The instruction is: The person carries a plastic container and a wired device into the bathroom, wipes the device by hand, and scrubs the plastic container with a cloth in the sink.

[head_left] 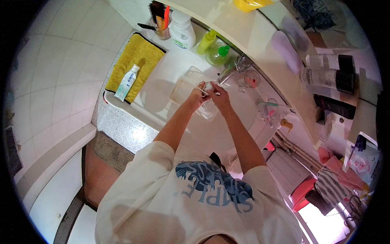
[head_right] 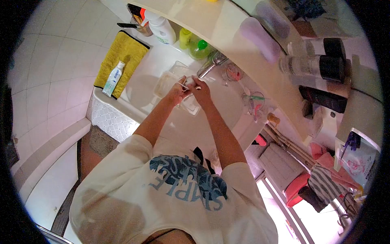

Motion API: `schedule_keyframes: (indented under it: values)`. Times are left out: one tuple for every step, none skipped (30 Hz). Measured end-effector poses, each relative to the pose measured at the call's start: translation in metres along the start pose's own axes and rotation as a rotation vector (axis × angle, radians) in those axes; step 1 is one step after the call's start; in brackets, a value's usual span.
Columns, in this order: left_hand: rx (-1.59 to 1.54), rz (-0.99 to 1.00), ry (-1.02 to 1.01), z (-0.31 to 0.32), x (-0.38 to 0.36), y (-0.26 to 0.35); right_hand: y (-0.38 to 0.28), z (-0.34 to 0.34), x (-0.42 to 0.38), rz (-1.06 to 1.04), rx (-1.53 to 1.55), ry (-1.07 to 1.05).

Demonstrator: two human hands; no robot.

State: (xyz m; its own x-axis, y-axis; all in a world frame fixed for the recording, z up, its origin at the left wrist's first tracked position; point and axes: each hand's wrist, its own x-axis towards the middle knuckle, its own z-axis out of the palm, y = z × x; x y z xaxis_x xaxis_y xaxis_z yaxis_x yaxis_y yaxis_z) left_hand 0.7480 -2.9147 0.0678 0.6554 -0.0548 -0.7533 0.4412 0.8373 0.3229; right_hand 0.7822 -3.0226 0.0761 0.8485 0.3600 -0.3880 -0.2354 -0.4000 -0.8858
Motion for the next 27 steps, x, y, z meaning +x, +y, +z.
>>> schedule_keyframes:
  values:
    - [0.010, -0.015, 0.024, 0.001, 0.000, 0.000, 0.000, 0.000, -0.001, -0.061, -0.086, 0.000]
    - [0.020, -0.030, 0.047, 0.002, 0.000, 0.001, -0.001, -0.001, -0.001, -0.060, -0.086, 0.000]
    - [0.020, -0.030, 0.047, 0.001, 0.004, 0.000, -0.010, -0.004, -0.004, 0.063, 0.009, -0.032]
    - [-0.038, -0.087, 0.074, -0.001, 0.007, 0.001, -0.016, -0.005, -0.006, 0.187, 0.104, -0.064]
    - [-0.095, -0.145, 0.100, -0.002, 0.010, 0.000, -0.017, -0.005, -0.006, 0.188, 0.105, -0.063]
    - [-0.094, -0.147, 0.100, -0.005, 0.010, -0.001, -0.018, -0.005, -0.006, 0.219, 0.175, -0.049]
    - [-0.074, -0.111, -0.013, -0.010, 0.009, -0.001, -0.020, -0.006, -0.007, 0.249, 0.245, -0.035]
    - [-0.054, -0.074, -0.126, -0.012, 0.009, -0.002, -0.021, -0.006, -0.007, 0.250, 0.245, -0.034]
    - [-0.054, -0.074, -0.126, -0.009, 0.007, -0.001, -0.027, -0.006, -0.009, 0.247, 0.196, -0.034]
    - [0.000, -0.051, -0.099, -0.006, 0.005, 0.000, -0.031, -0.006, -0.010, 0.244, 0.146, -0.033]
    - [0.053, -0.028, -0.071, -0.003, 0.003, 0.001, -0.031, -0.006, -0.010, 0.244, 0.147, -0.033]
    - [0.054, -0.029, -0.071, -0.003, 0.005, 0.000, -0.031, -0.007, -0.011, 0.238, 0.151, -0.038]
    - [0.048, -0.065, -0.049, -0.004, 0.007, 0.000, -0.031, -0.008, -0.010, 0.232, 0.154, -0.044]
    - [0.040, -0.102, -0.027, -0.005, 0.009, -0.001, -0.029, -0.009, -0.009, 0.232, 0.153, -0.044]
    - [0.040, -0.102, -0.027, -0.006, 0.010, -0.002, -0.027, -0.009, -0.007, 0.248, 0.193, -0.034]
    - [0.003, -0.097, -0.063, -0.008, 0.011, -0.003, -0.025, -0.010, -0.005, 0.264, 0.231, -0.023]
    - [-0.033, -0.093, -0.097, -0.010, 0.013, -0.003, -0.022, -0.010, -0.005, 0.264, 0.231, -0.023]
    - [-0.034, -0.093, -0.097, -0.006, 0.010, -0.002, -0.023, -0.010, -0.005, 0.237, 0.199, -0.031]
    - [0.001, -0.068, -0.083, -0.003, 0.007, 0.000, -0.023, -0.010, -0.006, 0.210, 0.168, -0.040]
    - [0.037, -0.044, -0.070, 0.000, 0.005, 0.001, -0.023, -0.010, -0.006, 0.212, 0.168, -0.040]
    - [0.036, -0.045, -0.069, 0.001, 0.005, 0.000, -0.022, -0.008, -0.005, 0.222, 0.164, -0.011]
    - [0.010, -0.037, -0.091, 0.001, 0.005, -0.001, -0.022, -0.008, -0.005, 0.231, 0.160, 0.019]
    - [-0.017, -0.030, -0.113, 0.001, 0.006, -0.002, -0.020, -0.009, -0.003, 0.233, 0.159, 0.018]
    - [-0.018, -0.030, -0.112, 0.003, 0.006, -0.001, -0.019, -0.009, -0.002, 0.283, 0.241, 0.031]
    - [-0.041, -0.059, -0.073, 0.005, 0.007, -0.001, -0.018, -0.010, -0.001, 0.334, 0.323, 0.043]
    - [-0.063, -0.087, -0.034, 0.006, 0.007, 0.000, -0.016, -0.011, 0.000, 0.336, 0.322, 0.042]
    - [-0.063, -0.088, -0.033, 0.006, 0.008, 0.002, -0.019, -0.010, 0.000, 0.322, 0.285, 0.033]
